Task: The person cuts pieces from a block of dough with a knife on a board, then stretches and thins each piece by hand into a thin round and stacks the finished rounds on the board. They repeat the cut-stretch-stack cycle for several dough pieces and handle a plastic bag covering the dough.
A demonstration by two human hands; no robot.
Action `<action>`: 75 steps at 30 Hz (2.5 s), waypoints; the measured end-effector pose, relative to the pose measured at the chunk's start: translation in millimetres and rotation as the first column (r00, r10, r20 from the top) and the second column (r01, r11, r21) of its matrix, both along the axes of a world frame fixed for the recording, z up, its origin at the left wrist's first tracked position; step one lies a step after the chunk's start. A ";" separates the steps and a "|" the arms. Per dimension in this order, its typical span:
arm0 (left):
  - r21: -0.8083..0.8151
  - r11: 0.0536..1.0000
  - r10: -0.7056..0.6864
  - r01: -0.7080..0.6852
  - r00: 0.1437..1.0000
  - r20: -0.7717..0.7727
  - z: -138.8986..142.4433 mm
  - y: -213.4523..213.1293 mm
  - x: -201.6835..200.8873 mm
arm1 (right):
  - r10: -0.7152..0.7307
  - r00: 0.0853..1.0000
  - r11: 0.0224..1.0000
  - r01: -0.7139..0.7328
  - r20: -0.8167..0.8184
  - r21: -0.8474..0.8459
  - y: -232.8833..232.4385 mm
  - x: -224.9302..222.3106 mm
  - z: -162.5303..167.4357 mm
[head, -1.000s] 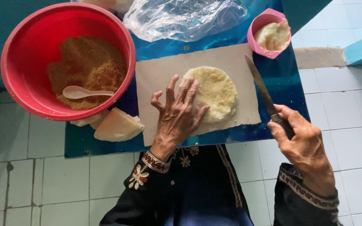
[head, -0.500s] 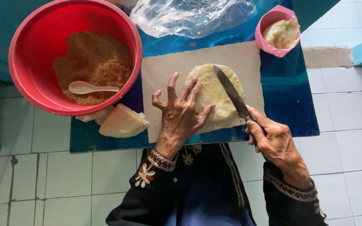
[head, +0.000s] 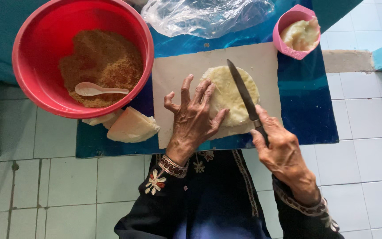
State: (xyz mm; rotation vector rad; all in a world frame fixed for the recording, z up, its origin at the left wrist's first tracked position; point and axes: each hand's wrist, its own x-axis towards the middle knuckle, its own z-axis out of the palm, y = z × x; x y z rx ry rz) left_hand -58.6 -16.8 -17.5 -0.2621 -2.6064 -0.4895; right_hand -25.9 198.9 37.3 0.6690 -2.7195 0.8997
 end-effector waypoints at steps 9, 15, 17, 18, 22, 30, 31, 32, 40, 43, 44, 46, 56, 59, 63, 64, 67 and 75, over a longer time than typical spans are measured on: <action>0.015 1.000 -0.004 0.004 1.000 0.011 -0.3 -0.4 -1.2 | -0.050 0.998 0.993 0.045 0.041 0.111 -9.0 5.5 -12.8; 0.049 0.999 -0.004 0.003 1.000 0.024 3.4 -0.3 -0.6 | -0.022 0.998 0.993 0.016 0.054 0.113 -6.8 3.9 -7.4; 0.118 0.993 -0.015 0.009 0.999 0.047 4.0 -1.4 -1.9 | -0.027 0.997 0.991 0.016 0.077 0.134 -7.4 2.6 -7.8; 0.185 0.983 -0.009 -0.003 0.998 0.060 4.1 -3.2 -1.9 | -0.036 0.994 0.989 0.021 0.102 0.148 -7.9 2.4 -8.2; 0.421 0.905 0.040 -0.059 0.998 0.054 1.9 -10.2 -2.4 | -0.069 0.987 0.981 0.041 0.146 0.190 -10.1 4.0 -8.9; 0.305 0.952 0.024 0.002 0.996 -0.081 1.8 -12.6 1.7 | -0.050 0.985 0.990 0.027 0.163 0.138 -19.2 12.2 -5.9; 0.219 0.975 -0.011 0.030 0.996 -0.086 2.1 -11.9 2.8 | -0.040 0.988 0.993 0.023 0.149 0.114 -20.5 13.7 -5.8; 0.130 0.990 -0.045 0.056 0.995 -0.087 2.2 -10.6 3.3 | -0.054 0.987 0.993 0.036 0.154 0.116 -21.7 15.0 -5.8; -0.101 0.987 -0.128 0.127 0.992 -0.001 -2.9 -7.0 1.1 | -0.098 0.980 0.987 0.073 0.175 0.146 -25.6 17.2 -9.4; -0.096 0.988 -0.123 0.124 0.992 0.011 -3.8 -8.0 0.6 | -0.117 0.979 0.977 0.084 0.164 0.197 -24.1 15.5 -11.7; -0.100 0.987 -0.124 0.124 0.992 0.011 -3.9 -8.1 0.0 | -0.108 0.982 0.978 0.077 0.153 0.193 -23.5 14.7 -12.6; -0.098 0.988 -0.122 0.122 0.992 0.005 -3.5 -8.1 -1.5 | -0.089 0.988 0.981 0.064 0.127 0.185 -22.4 12.4 -14.7; -0.063 0.990 -0.118 0.122 0.991 0.059 -3.2 -7.1 -5.8 | -0.088 0.984 0.962 0.044 0.155 0.269 -18.1 1.0 -24.0; -0.058 0.996 -0.061 0.062 0.998 0.018 -6.5 0.3 -12.5 | -0.086 0.985 0.955 0.039 0.148 0.295 -17.9 0.5 -22.1; -0.170 0.985 -0.022 0.019 1.000 -0.016 -11.8 6.7 -12.2 | -0.114 0.978 0.915 0.034 0.176 0.401 -17.9 1.2 -17.3; -0.169 0.986 -0.012 0.011 1.000 -0.006 -12.5 7.8 -10.8 | -0.121 0.974 0.900 0.027 0.190 0.434 -18.0 1.9 -16.7; -0.161 0.987 0.000 0.002 1.000 0.011 -12.4 11.1 -4.5 | -0.110 0.981 0.874 0.019 0.160 0.485 -18.3 3.8 -17.7; -0.133 0.991 0.009 -0.004 0.999 0.035 -11.1 15.9 0.5 | -0.068 0.992 0.856 0.001 0.110 0.517 -11.3 7.1 -18.4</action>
